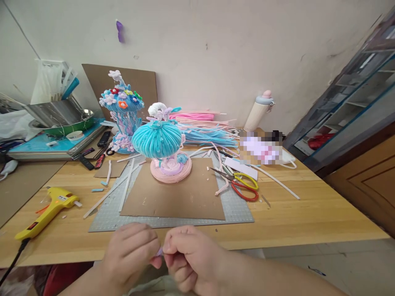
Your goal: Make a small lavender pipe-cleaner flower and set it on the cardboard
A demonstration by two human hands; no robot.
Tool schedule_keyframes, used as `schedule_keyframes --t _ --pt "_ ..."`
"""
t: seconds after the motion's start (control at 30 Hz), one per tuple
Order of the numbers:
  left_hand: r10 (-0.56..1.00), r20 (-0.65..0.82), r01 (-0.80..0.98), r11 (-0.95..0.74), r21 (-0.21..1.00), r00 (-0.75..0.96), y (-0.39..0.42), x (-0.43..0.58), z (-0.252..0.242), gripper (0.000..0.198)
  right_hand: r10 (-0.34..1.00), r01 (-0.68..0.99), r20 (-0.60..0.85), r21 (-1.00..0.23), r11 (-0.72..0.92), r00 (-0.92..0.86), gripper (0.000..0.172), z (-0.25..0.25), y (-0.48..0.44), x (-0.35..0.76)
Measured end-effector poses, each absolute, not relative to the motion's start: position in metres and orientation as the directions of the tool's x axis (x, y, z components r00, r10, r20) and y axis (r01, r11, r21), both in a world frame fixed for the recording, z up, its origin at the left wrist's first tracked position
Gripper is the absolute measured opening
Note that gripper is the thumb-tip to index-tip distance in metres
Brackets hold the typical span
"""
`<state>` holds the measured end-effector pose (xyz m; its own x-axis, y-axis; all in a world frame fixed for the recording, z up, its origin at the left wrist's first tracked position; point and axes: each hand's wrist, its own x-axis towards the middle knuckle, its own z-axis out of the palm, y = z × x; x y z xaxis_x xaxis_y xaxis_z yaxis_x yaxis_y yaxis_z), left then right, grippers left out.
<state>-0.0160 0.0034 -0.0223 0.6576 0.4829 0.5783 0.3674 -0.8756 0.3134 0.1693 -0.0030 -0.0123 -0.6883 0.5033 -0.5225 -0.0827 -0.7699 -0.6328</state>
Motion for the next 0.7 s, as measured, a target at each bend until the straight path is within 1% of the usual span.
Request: schedule_keyframes --t 0.03,0.07,0.1,0.13,0.17,0.2,0.23,0.27,0.3,0.33,0.37,0.4,0.43,0.47,0.5,0.53,0.57,0.6,0.63,0.67,0.7 --pt "0.355 0.632 0.358 -0.925 0.128 0.689 0.005 -0.018 -0.022 0.009 0.409 -0.082 -0.539 -0.53 -0.844 -0.737 0.006 -0.013 -0.004 0.169" --pt "0.273 0.661 0.347 -0.938 0.021 0.699 0.007 -0.019 -0.022 0.008 0.372 -0.077 -0.535 -0.493 -0.867 -0.759 0.006 -0.013 -0.005 0.17" --pt "0.276 0.657 0.352 -0.936 0.018 0.701 0.008 -0.019 -0.022 0.008 0.399 -0.074 -0.523 -0.535 -0.841 -0.754 0.007 -0.014 -0.005 0.17" --pt "0.361 0.616 0.372 -0.921 0.116 0.701 0.008 -0.017 -0.023 0.009 0.496 -0.072 -0.499 -0.65 -0.756 -0.711 0.009 -0.015 -0.004 0.171" --pt "0.486 0.551 0.387 -0.874 0.295 0.678 0.008 -0.015 -0.024 0.017 0.635 -0.045 -0.435 -0.803 -0.595 -0.638 0.012 -0.016 -0.004 0.173" --pt "0.626 0.442 0.379 -0.761 0.527 0.642 0.007 -0.011 -0.025 0.029 0.767 0.025 -0.311 -0.933 -0.36 -0.562 0.014 -0.017 -0.003 0.175" --pt "0.745 0.303 0.341 -0.574 0.744 0.594 0.005 -0.007 -0.025 0.04 0.847 0.127 -0.136 -0.989 -0.082 -0.514 0.017 -0.017 -0.001 0.177" --pt "0.817 0.143 0.27 -0.342 0.9 0.559 0.003 -0.003 -0.026 0.048 0.854 0.228 0.053 -0.954 0.197 -0.518 0.02 -0.017 0.0 0.18" --pt "0.818 -0.037 0.186 -0.087 0.979 0.573 0.001 0.001 -0.027 0.051 0.802 0.299 0.216 -0.848 0.437 -0.557 0.021 -0.017 0.001 0.183" --pt "0.802 -0.185 0.118 0.143 0.983 0.569 0.0 0.004 -0.028 0.05 0.715 0.337 0.333 -0.709 0.619 -0.615 0.021 -0.017 0.002 0.186" --pt "0.764 -0.294 0.074 0.309 0.948 0.574 -0.002 0.007 -0.029 0.048 0.621 0.347 0.395 -0.573 0.742 -0.677 0.02 -0.017 0.003 0.188" --pt "0.732 -0.367 0.051 0.416 0.908 0.575 -0.003 0.008 -0.029 0.045 0.547 0.347 0.421 -0.463 0.815 -0.724 0.019 -0.018 0.003 0.19" --pt "0.724 -0.396 0.042 0.454 0.89 0.565 -0.004 0.009 -0.03 0.044 0.507 0.345 0.426 -0.403 0.848 -0.749 0.018 -0.018 0.003 0.191" --pt "0.737 -0.388 0.048 0.437 0.898 0.554 -0.005 0.009 -0.031 0.043 0.508 0.346 0.424 -0.403 0.847 -0.75 0.019 -0.019 0.002 0.191" --pt "0.766 -0.35 0.064 0.377 0.924 0.54 -0.005 0.008 -0.031 0.042 0.55 0.348 0.418 -0.467 0.813 -0.723 0.02 -0.02 0.001 0.19" --pt "0.801 -0.287 0.093 0.281 0.955 0.525 -0.006 0.008 -0.031 0.042 0.625 0.342 0.391 -0.585 0.736 -0.676 0.022 -0.022 -0.001 0.188" --pt "0.837 -0.2 0.134 0.152 0.979 0.51 -0.006 0.006 -0.031 0.042 0.72 0.319 0.325 -0.732 0.602 -0.614 0.023 -0.023 -0.003 0.185" --pt "0.859 -0.094 0.179 0.003 0.984 0.503 -0.006 0.005 -0.031 0.041 0.807 0.264 0.208 -0.874 0.407 -0.553 0.024 -0.023 -0.005 0.182" --pt "0.862 0.027 0.22 -0.159 0.962 0.507 -0.005 0.003 -0.03 0.041 0.858 0.177 0.05 -0.971 0.163 -0.511 0.022 -0.024 -0.006 0.179" --pt "0.839 0.156 0.254 -0.327 0.91 0.522 -0.004 0.002 -0.029 0.039 0.858 0.069 -0.12 -0.993 -0.099 -0.5 0.019 -0.023 -0.007 0.176" --pt "0.788 0.288 0.274 -0.492 0.826 0.544 -0.003 0.0 -0.028 0.036 0.806 -0.039 -0.273 -0.938 -0.344 -0.525 0.015 -0.023 -0.007 0.174"
